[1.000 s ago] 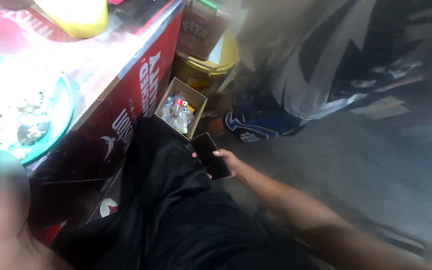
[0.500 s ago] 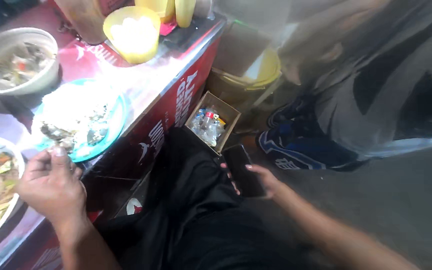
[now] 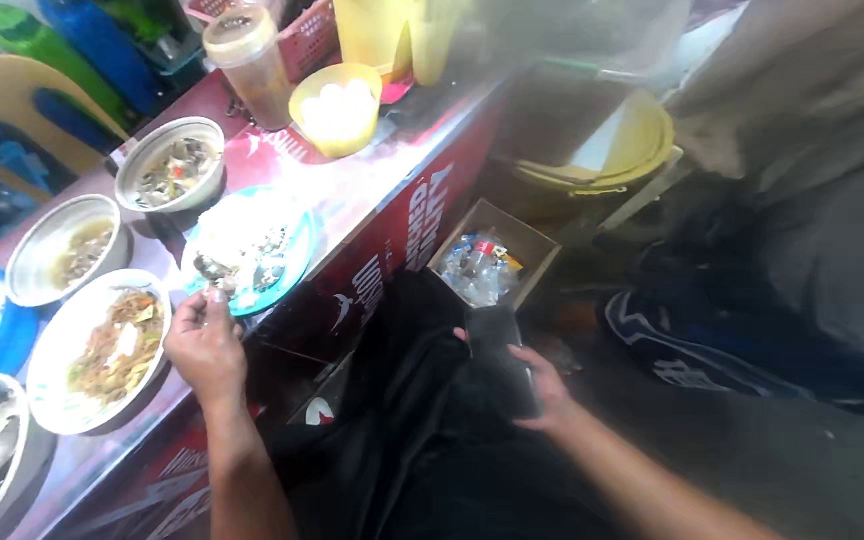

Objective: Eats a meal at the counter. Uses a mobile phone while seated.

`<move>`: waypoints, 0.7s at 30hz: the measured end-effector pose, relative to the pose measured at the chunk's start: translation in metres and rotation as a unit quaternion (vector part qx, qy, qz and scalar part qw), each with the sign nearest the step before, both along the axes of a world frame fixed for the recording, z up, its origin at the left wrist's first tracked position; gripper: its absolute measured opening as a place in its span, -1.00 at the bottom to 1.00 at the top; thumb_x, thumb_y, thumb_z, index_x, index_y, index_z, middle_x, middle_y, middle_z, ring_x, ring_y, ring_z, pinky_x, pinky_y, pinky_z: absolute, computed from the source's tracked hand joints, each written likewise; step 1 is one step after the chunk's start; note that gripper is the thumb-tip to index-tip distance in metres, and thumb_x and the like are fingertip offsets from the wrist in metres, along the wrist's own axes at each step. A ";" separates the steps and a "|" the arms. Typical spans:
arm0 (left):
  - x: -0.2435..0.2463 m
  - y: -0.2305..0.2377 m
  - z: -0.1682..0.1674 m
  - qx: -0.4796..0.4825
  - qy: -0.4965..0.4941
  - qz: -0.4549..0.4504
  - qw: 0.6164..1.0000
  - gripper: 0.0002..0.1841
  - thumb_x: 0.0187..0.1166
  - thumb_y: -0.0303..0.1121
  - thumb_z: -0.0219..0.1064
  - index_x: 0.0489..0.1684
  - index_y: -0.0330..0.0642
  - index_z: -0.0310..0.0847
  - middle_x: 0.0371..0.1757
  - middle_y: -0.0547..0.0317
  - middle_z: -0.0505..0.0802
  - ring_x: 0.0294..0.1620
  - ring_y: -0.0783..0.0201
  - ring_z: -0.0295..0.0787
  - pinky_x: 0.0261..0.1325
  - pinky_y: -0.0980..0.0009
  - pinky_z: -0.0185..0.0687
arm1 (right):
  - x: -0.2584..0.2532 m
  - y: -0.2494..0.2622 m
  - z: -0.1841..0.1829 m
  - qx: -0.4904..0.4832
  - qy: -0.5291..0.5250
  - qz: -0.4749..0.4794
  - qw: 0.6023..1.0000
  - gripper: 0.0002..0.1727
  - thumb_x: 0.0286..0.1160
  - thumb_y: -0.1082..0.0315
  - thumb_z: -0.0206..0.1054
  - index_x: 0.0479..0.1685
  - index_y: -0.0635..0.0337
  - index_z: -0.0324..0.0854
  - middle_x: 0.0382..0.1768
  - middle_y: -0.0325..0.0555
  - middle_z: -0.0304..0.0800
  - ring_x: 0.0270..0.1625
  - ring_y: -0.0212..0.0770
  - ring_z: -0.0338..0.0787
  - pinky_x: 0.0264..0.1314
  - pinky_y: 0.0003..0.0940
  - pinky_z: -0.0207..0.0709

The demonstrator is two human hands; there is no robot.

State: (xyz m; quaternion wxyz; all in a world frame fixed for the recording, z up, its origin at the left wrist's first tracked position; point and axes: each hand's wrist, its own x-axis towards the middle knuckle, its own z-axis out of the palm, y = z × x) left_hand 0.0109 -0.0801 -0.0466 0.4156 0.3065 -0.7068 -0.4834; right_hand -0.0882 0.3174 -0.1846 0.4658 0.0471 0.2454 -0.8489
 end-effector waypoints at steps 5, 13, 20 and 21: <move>0.001 -0.006 0.000 0.029 0.028 -0.011 0.999 -0.89 0.69 -0.37 0.32 -0.08 -0.21 0.72 -0.49 0.30 0.74 -0.72 0.47 0.46 -0.69 0.56 0.39 | -0.010 0.034 0.029 0.121 0.038 0.088 0.988 -0.43 0.48 -0.06 0.29 0.45 -0.05 0.67 0.14 0.04 0.87 -0.01 -0.15 0.93 -0.10 -0.18 0.86; 0.003 -0.003 -0.001 0.008 -0.017 0.024 1.000 -0.84 0.70 -0.29 0.35 0.00 -0.16 0.75 -0.39 0.27 0.80 -0.66 0.43 0.57 -0.62 0.49 0.53 | 0.005 0.014 0.012 0.075 0.024 0.024 0.997 -0.42 0.26 0.13 0.43 0.39 -0.02 0.71 0.15 -0.02 0.87 0.00 -0.19 0.92 -0.09 -0.19 0.86; 0.001 -0.001 -0.003 0.030 0.009 0.005 0.999 -0.84 0.70 -0.29 0.36 0.01 -0.15 0.78 -0.36 0.22 0.81 -0.67 0.41 0.51 -0.64 0.52 0.44 | 0.009 -0.010 0.006 0.073 0.043 -0.105 0.991 -0.47 0.09 0.19 0.46 0.22 -0.03 0.76 0.05 -0.14 0.91 0.05 -0.29 0.91 -0.01 -0.26 0.85; 0.001 -0.001 -0.003 0.029 0.009 0.006 1.000 -0.83 0.70 -0.28 0.36 0.00 -0.14 0.78 -0.35 0.22 0.81 -0.67 0.41 0.50 -0.64 0.51 0.43 | 0.010 -0.007 0.008 0.079 0.048 -0.101 0.991 -0.47 0.10 0.19 0.45 0.22 -0.03 0.77 0.06 -0.16 0.91 0.06 -0.31 0.90 0.01 -0.27 0.84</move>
